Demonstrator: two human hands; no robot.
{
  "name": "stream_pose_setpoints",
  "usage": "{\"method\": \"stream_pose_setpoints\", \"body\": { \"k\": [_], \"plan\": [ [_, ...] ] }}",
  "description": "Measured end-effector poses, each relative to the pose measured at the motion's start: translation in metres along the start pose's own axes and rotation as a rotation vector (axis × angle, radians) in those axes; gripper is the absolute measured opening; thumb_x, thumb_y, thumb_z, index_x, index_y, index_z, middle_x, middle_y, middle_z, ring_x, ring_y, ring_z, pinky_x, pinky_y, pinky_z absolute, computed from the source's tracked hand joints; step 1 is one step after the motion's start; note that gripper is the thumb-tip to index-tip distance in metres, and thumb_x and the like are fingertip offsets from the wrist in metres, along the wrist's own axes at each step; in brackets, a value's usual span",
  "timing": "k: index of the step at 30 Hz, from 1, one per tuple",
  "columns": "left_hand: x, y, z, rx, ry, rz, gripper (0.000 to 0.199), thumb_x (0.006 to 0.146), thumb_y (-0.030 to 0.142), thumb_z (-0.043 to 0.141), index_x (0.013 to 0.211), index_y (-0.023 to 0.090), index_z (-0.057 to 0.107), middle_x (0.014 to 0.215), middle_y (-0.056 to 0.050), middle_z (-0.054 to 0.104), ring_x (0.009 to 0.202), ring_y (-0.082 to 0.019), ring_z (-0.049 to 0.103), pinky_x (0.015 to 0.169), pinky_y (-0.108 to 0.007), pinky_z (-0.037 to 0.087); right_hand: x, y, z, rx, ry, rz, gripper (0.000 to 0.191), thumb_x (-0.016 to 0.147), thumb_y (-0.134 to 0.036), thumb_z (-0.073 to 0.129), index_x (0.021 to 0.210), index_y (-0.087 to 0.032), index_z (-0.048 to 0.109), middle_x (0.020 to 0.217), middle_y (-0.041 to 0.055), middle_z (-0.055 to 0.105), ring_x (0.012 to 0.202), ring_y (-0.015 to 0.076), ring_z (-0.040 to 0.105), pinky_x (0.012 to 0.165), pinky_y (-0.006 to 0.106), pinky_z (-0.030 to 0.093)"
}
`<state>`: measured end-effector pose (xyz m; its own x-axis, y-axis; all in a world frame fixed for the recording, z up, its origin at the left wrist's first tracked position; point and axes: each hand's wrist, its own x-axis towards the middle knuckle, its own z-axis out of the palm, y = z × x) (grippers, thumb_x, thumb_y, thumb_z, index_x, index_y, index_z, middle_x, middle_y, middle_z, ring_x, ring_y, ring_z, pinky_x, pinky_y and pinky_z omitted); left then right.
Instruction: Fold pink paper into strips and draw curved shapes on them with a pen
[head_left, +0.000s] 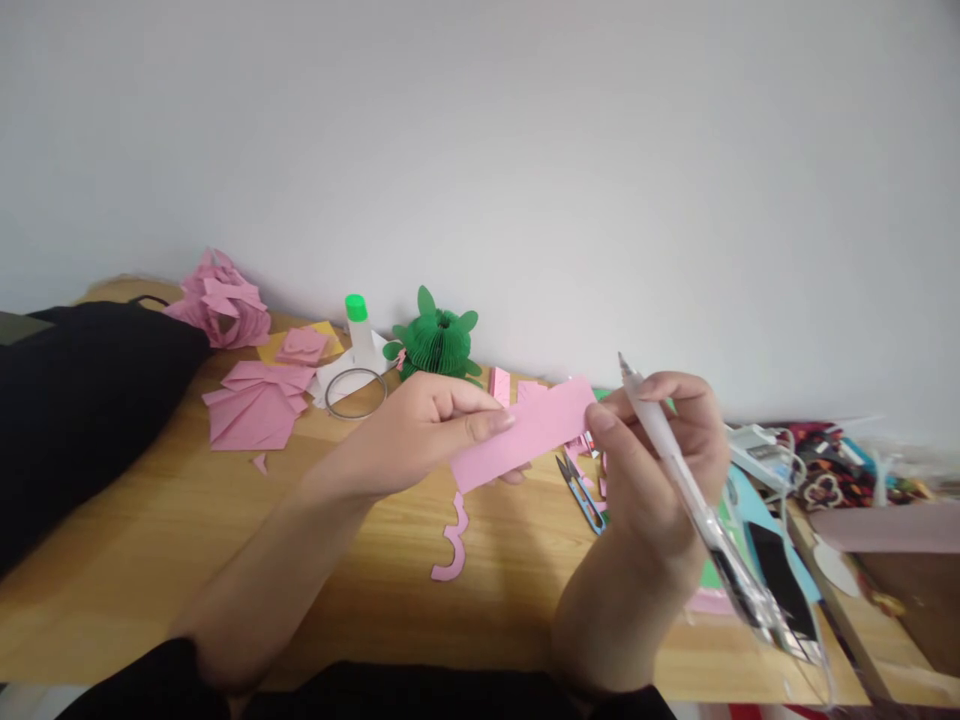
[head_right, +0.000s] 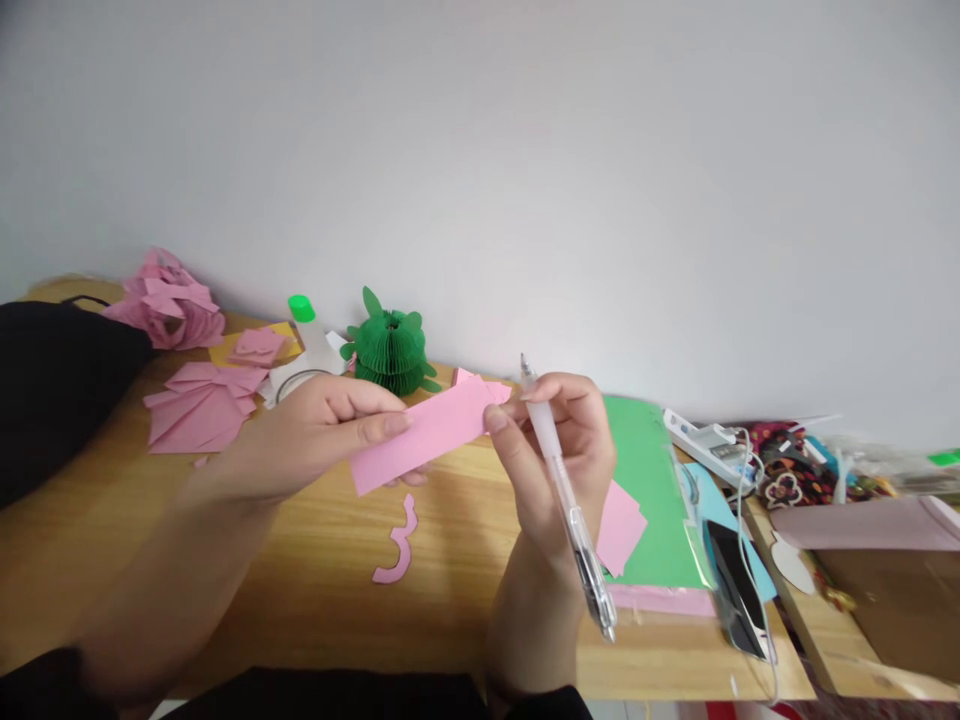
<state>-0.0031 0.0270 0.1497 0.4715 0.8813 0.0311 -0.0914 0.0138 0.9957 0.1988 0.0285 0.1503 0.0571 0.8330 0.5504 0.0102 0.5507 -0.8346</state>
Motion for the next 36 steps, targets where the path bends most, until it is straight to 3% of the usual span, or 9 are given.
{"method": "stream_pose_setpoints", "body": {
  "k": [6,12,16,21,24,27,30,36],
  "plan": [
    [-0.001,0.0,0.0,0.023,0.023,0.015,0.027,0.093,0.029,0.057,0.075,0.016,0.073,0.074,-0.002,0.078,0.068,-0.013,0.074,0.059,-0.017,0.055,0.0,0.004,-0.002,-0.028,-0.012,-0.002,0.026,0.078,-0.01,0.072,0.092,-0.028,0.061,0.068,-0.0053,0.065,0.049,0.0107,0.057,0.045,0.025,0.047],
    [-0.001,0.002,-0.006,-0.035,0.118,-0.012,0.015,0.084,0.024,0.065,0.072,0.018,0.073,0.062,0.002,0.073,0.056,-0.011,0.07,0.053,-0.016,0.056,0.005,-0.002,0.0,0.021,0.169,0.004,0.025,0.072,-0.005,0.07,0.085,-0.025,0.06,0.061,-0.0066,0.061,0.051,0.0095,0.051,0.047,0.025,0.039],
    [0.0,0.002,-0.007,0.003,0.14,-0.001,0.015,0.082,0.026,0.065,0.071,0.019,0.072,0.06,0.002,0.071,0.054,-0.012,0.069,0.052,-0.018,0.056,0.008,-0.004,0.0,0.044,0.169,0.025,0.026,0.07,-0.005,0.068,0.084,-0.025,0.059,0.057,-0.0075,0.06,0.05,0.0094,0.049,0.045,0.025,0.034],
    [-0.002,0.001,-0.012,0.164,0.115,0.046,0.016,0.083,0.031,0.064,0.076,0.02,0.072,0.073,0.0,0.075,0.068,-0.014,0.072,0.06,-0.02,0.057,0.004,-0.006,-0.002,-0.004,0.112,0.007,0.025,0.074,-0.006,0.069,0.088,-0.025,0.06,0.061,-0.0066,0.061,0.051,0.0091,0.05,0.047,0.024,0.039],
    [-0.001,0.001,-0.012,0.284,0.105,0.092,0.018,0.084,0.033,0.064,0.085,0.02,0.075,0.085,-0.001,0.077,0.075,-0.014,0.07,0.063,-0.019,0.054,0.001,-0.004,-0.001,-0.026,-0.001,0.023,0.025,0.077,-0.008,0.07,0.092,-0.025,0.06,0.065,-0.0062,0.062,0.05,0.0092,0.054,0.048,0.024,0.045],
    [0.0,0.001,-0.008,0.294,0.047,0.073,0.028,0.089,0.036,0.057,0.078,0.017,0.074,0.075,-0.002,0.075,0.066,-0.013,0.066,0.056,-0.019,0.047,0.0,0.0,0.0,-0.02,-0.096,0.025,0.025,0.08,-0.01,0.07,0.095,-0.027,0.059,0.067,-0.0061,0.063,0.05,0.0097,0.057,0.048,0.024,0.048],
    [0.001,0.001,-0.005,0.258,0.007,0.042,0.032,0.091,0.035,0.055,0.073,0.016,0.072,0.071,-0.003,0.073,0.064,-0.013,0.063,0.054,-0.02,0.043,0.0,0.004,0.0,-0.029,-0.113,-0.003,0.025,0.081,-0.012,0.07,0.096,-0.027,0.057,0.069,-0.0059,0.063,0.053,0.0104,0.06,0.051,0.025,0.052],
    [0.0,-0.002,-0.006,0.268,0.074,0.073,0.031,0.088,0.041,0.059,0.074,0.017,0.071,0.066,0.001,0.066,0.057,-0.009,0.054,0.049,-0.018,0.036,-0.004,-0.003,0.006,-0.081,-0.111,0.012,0.024,0.08,-0.011,0.07,0.094,-0.026,0.056,0.07,-0.0059,0.064,0.059,0.0105,0.064,0.055,0.024,0.054]
  ]
}}
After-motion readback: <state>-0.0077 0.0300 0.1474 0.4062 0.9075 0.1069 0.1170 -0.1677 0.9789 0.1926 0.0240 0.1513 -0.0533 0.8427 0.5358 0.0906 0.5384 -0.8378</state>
